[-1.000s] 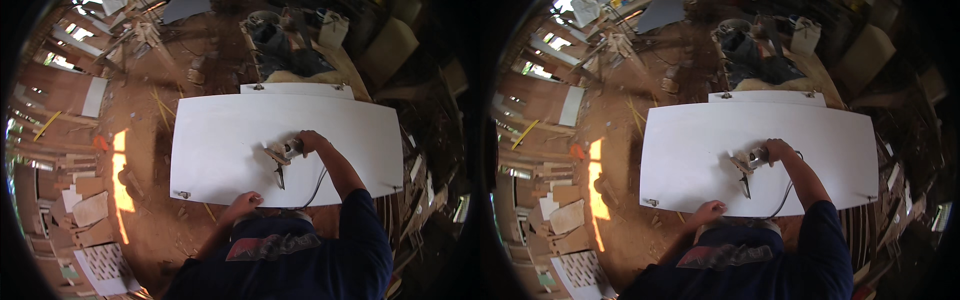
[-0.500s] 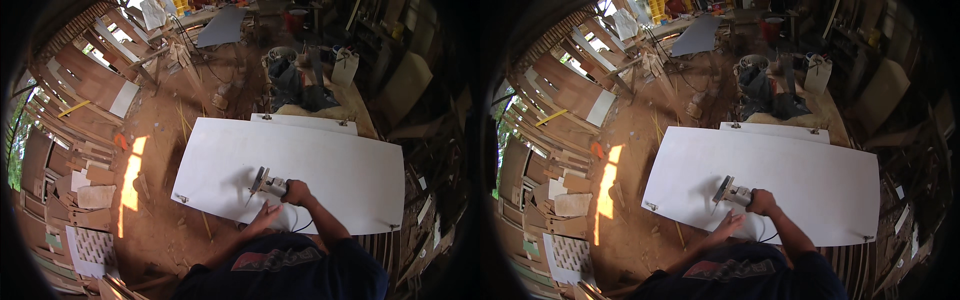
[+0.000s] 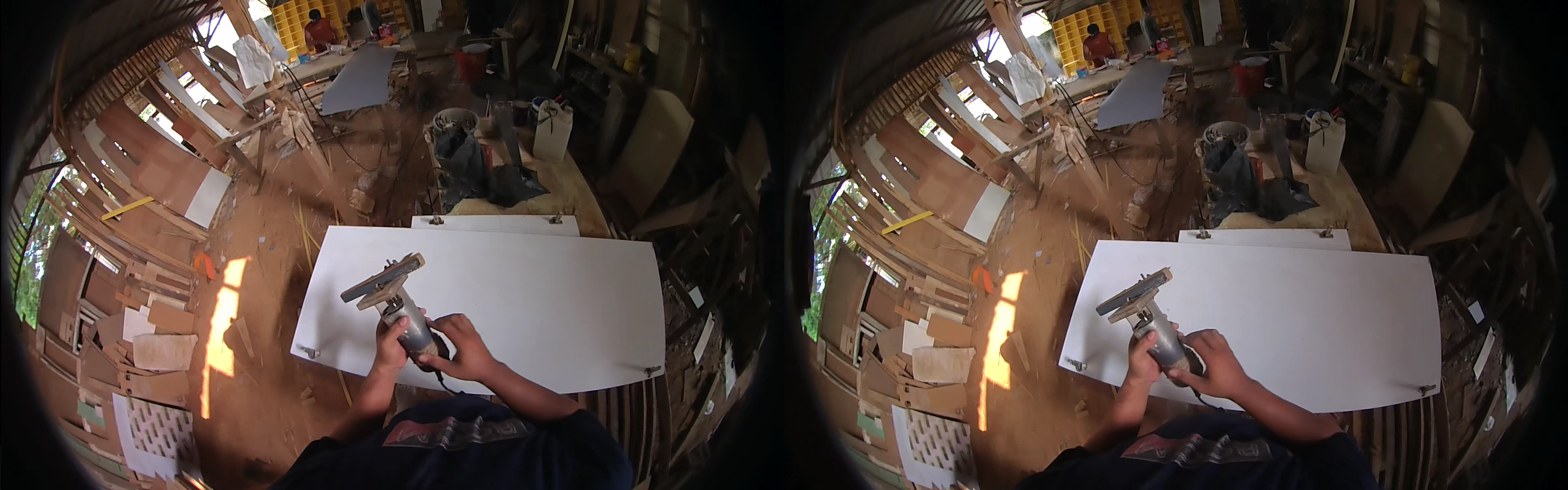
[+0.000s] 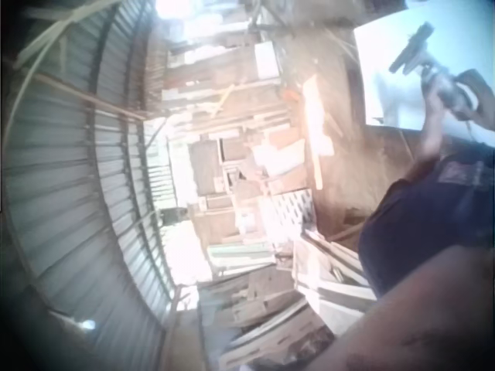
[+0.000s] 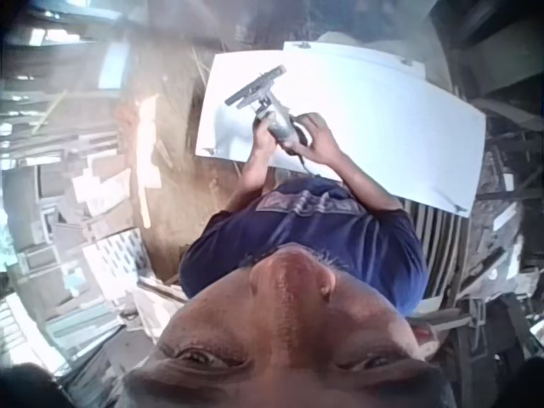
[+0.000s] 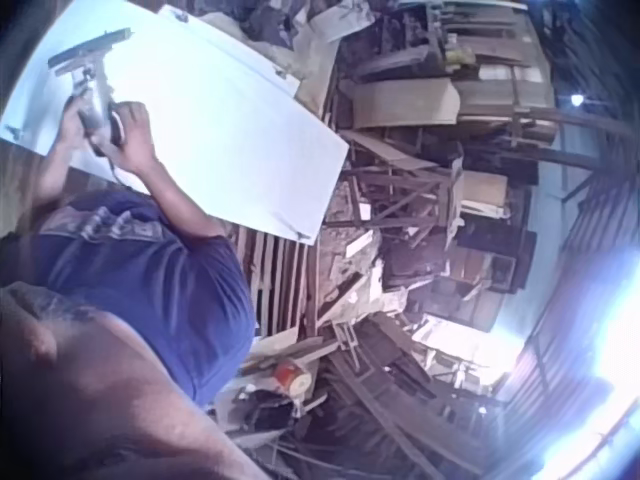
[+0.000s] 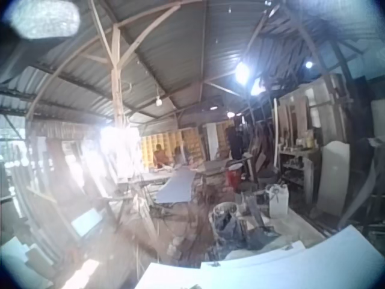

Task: The person uses a handheld power router to trim and finish the edges of a white board, moving the tool along the perimeter and flipping the piece to reach all sides.

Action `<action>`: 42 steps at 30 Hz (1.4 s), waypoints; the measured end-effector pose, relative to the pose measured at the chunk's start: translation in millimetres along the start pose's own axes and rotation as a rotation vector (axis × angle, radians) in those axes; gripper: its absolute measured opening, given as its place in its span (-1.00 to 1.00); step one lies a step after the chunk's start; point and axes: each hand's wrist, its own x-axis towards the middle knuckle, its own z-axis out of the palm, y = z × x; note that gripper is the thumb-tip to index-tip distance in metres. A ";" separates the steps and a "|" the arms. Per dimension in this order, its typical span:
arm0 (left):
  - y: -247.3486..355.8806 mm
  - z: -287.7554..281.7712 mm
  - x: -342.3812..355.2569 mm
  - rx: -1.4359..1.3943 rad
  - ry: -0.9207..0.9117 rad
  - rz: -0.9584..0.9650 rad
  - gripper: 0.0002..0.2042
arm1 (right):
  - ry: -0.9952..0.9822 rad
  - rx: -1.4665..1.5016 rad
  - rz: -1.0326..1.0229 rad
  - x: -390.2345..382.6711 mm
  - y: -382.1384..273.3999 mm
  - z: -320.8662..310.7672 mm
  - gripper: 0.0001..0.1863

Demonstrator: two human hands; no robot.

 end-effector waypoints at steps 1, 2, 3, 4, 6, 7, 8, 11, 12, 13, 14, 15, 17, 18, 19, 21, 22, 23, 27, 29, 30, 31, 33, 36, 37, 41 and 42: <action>14.6 -3.9 2.6 -0.017 -0.080 -0.031 -0.37 | 0.053 0.083 -0.054 6.2 1.4 -5.4 -0.47; 28.2 -12.9 7.3 -0.019 -0.087 -0.019 -0.37 | 0.127 0.068 -0.023 15.6 -4.8 -12.9 -0.54; 39.7 -20.9 11.2 -0.031 -0.231 -0.039 -0.34 | 0.207 0.024 0.002 25.7 -6.0 -22.7 -0.56; 53.0 -29.7 14.7 -0.041 -0.373 -0.056 -0.31 | 0.285 -0.019 0.026 39.7 -9.2 -31.0 -0.59; 79.0 -41.8 16.8 -0.021 -0.436 -0.064 -0.28 | 0.347 -0.125 0.034 70.6 -35.2 -52.9 -0.63; 93.6 -39.2 14.7 0.065 -0.497 -0.059 -0.29 | 0.336 -0.132 0.016 81.0 -43.0 -57.6 -0.61; 110.0 -38.5 10.2 0.159 -0.549 -0.049 -0.29 | 0.336 -0.141 0.010 87.9 -48.1 -52.2 -0.61; 138.3 -44.2 -1.4 0.182 -0.642 -0.113 -0.19 | 0.131 -0.100 -0.018 101.3 -54.6 -31.3 -0.57; 144.8 -48.6 -5.1 0.200 -0.666 -0.126 -0.17 | 0.106 -0.044 0.009 102.9 -60.1 -21.7 -0.65; 151.7 -52.4 -10.1 0.201 -0.663 -0.114 -0.17 | 0.115 -0.011 0.078 103.3 -62.6 -12.5 -0.67; 156.6 -56.1 -16.1 0.253 -0.644 -0.134 -0.20 | 0.119 0.021 0.148 102.6 -63.4 -3.1 -0.69; 161.3 -59.7 -20.4 0.305 -0.623 -0.155 -0.23 | 0.109 0.021 0.138 103.7 -65.6 5.4 -0.69; 164.8 -65.3 -25.0 0.422 -0.612 -0.055 -0.27 | 0.205 0.042 0.253 105.6 -69.7 20.5 -0.71; 164.9 -67.1 -27.2 0.541 -0.606 0.033 -0.30 | 0.191 0.036 0.245 104.3 -67.3 28.7 -0.71; 165.8 -68.1 -29.6 0.536 -0.588 -0.003 -0.38 | 0.247 0.077 0.224 102.9 -62.5 37.4 -0.71; 167.8 -71.9 -33.5 0.505 -0.585 -0.008 -0.38 | 0.290 0.129 0.195 107.0 -63.0 46.0 -0.70; 168.2 -72.8 -34.7 0.477 -0.597 -0.023 -0.39 | 0.292 0.161 0.183 109.8 -67.2 47.2 -0.71; 170.2 -73.1 -36.8 0.476 -0.587 -0.018 -0.39 | 0.297 0.195 0.174 111.8 -72.5 49.1 -0.71; 181.5 -52.3 -48.9 0.567 -0.601 0.008 -0.41 | 0.306 0.142 0.144 116.9 -89.5 53.9 -0.74; 179.4 -49.1 -52.5 0.638 -0.564 0.044 -0.41 | 0.405 0.228 0.178 118.3 -92.0 58.2 -0.77; 177.2 -51.8 -52.0 0.637 -0.559 0.046 -0.41 | 0.401 0.229 0.176 118.6 -93.0 55.5 -0.77; 174.7 -54.7 -51.1 0.603 -0.600 0.034 -0.38 | 0.351 0.217 0.124 118.3 -93.4 48.5 -0.79; 172.2 -57.4 -47.4 0.572 -0.645 0.027 -0.35 | 0.215 0.190 -0.006 119.6 -94.2 26.9 -0.80; 167.9 -64.5 -45.9 0.242 -0.698 -0.062 -0.23 | -0.115 0.299 -0.015 118.1 -101.9 -8.7 -0.77; 167.1 -70.5 -45.9 0.135 -0.736 -0.143 -0.17 | -0.170 0.295 0.037 115.7 -111.1 -16.1 -0.74; 153.6 -85.8 -33.7 -0.181 -0.904 -0.313 -0.09 | -0.265 0.305 0.100 107.5 -130.5 -24.9 -0.69; 150.3 -85.5 -31.3 -0.197 -0.928 -0.334 -0.10 | -0.254 0.302 0.106 102.4 -128.6 -22.9 -0.69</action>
